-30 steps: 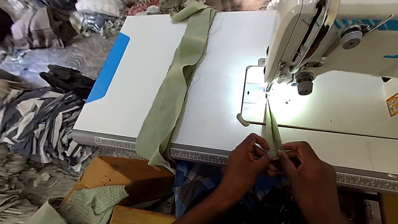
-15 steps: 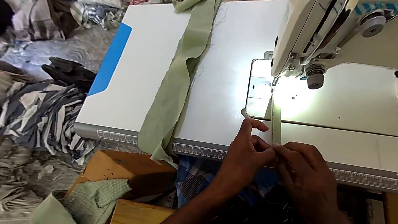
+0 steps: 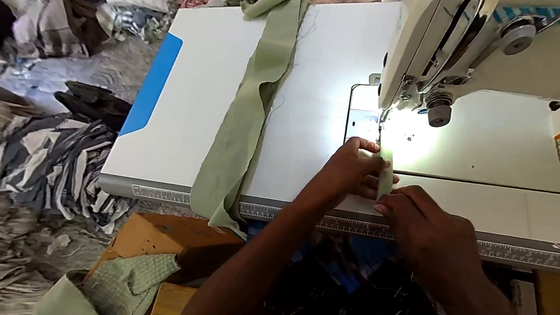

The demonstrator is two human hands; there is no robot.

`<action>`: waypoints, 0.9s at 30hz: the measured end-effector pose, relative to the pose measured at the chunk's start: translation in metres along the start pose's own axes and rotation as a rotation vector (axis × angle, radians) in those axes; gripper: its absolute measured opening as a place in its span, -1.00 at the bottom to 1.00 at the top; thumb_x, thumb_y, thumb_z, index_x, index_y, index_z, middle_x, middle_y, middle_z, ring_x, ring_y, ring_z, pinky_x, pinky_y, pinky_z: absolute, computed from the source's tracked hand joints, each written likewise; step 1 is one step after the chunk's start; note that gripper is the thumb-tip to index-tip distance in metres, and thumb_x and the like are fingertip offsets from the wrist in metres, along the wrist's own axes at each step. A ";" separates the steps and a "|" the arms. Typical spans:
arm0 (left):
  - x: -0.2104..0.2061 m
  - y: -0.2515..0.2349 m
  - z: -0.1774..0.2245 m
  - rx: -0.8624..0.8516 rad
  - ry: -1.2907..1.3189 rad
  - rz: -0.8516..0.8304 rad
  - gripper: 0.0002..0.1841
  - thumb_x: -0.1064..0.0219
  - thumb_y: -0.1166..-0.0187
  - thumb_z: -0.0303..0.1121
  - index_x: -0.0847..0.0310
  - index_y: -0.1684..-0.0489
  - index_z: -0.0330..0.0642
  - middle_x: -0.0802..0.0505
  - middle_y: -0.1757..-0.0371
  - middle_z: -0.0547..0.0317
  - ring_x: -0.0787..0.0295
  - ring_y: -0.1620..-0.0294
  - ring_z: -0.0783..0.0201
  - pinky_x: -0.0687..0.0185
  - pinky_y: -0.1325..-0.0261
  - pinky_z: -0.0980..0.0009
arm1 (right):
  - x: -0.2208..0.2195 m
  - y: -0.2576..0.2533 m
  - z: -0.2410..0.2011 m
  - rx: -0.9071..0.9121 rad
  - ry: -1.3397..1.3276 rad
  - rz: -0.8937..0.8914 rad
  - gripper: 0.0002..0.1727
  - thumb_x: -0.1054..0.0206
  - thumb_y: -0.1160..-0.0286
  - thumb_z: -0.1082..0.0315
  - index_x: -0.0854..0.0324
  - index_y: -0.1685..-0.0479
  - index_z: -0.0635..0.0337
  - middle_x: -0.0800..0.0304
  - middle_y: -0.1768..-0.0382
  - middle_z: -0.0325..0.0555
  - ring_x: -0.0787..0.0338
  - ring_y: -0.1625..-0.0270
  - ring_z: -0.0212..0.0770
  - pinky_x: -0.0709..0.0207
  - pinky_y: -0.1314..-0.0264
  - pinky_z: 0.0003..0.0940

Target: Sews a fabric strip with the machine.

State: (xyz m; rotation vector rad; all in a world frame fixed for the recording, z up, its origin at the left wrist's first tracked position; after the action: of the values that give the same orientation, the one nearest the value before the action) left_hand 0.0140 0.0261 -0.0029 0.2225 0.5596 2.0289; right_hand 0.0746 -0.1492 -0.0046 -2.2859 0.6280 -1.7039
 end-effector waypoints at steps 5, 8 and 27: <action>0.003 -0.019 -0.004 -0.524 -1.078 0.376 -0.62 -0.50 -0.50 -0.05 -0.75 -0.08 -0.12 -0.83 0.27 0.13 -0.81 0.25 0.10 -0.68 0.24 0.04 | -0.031 -0.005 0.020 -0.108 0.037 -0.023 -0.78 -0.27 -0.73 0.27 -0.72 0.11 0.25 -0.73 0.23 0.04 -0.81 0.29 0.03 -0.65 0.41 -0.12; 0.011 -0.033 -0.030 -0.898 -1.171 0.400 -0.69 -0.31 -0.69 -0.14 -0.80 -0.17 -0.09 -0.85 -0.23 0.11 -0.69 -0.29 0.01 -0.57 -0.21 0.08 | -0.037 -0.022 0.032 -0.148 0.035 0.001 -0.74 -0.25 -0.76 0.23 -0.72 0.08 0.25 -0.71 0.24 0.05 -0.80 0.26 0.03 -0.66 0.34 -0.10; 0.011 -0.034 -0.032 -0.820 -1.167 0.493 -0.71 -0.30 -0.65 -0.33 -0.78 -0.24 -0.10 -0.76 -0.09 -0.02 -0.64 -0.26 -0.04 -0.60 -0.18 0.11 | -0.042 -0.078 0.062 -0.297 0.041 -0.079 -0.67 -0.20 -0.66 0.59 -0.73 -0.30 0.28 -0.70 -0.38 0.20 -0.81 -0.21 0.28 -0.70 -0.10 0.19</action>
State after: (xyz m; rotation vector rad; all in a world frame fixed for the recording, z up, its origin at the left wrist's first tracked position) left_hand 0.0234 0.0400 -0.0477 0.9911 -1.1096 1.9795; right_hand 0.1399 -0.0653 -0.0267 -2.5081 0.8625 -1.8026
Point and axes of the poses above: each hand's wrist, its own y-axis away from the middle knuckle, its own x-axis out of the back of the hand, z = x × y, the point moved 1 cm from there along -y, towards the middle knuckle
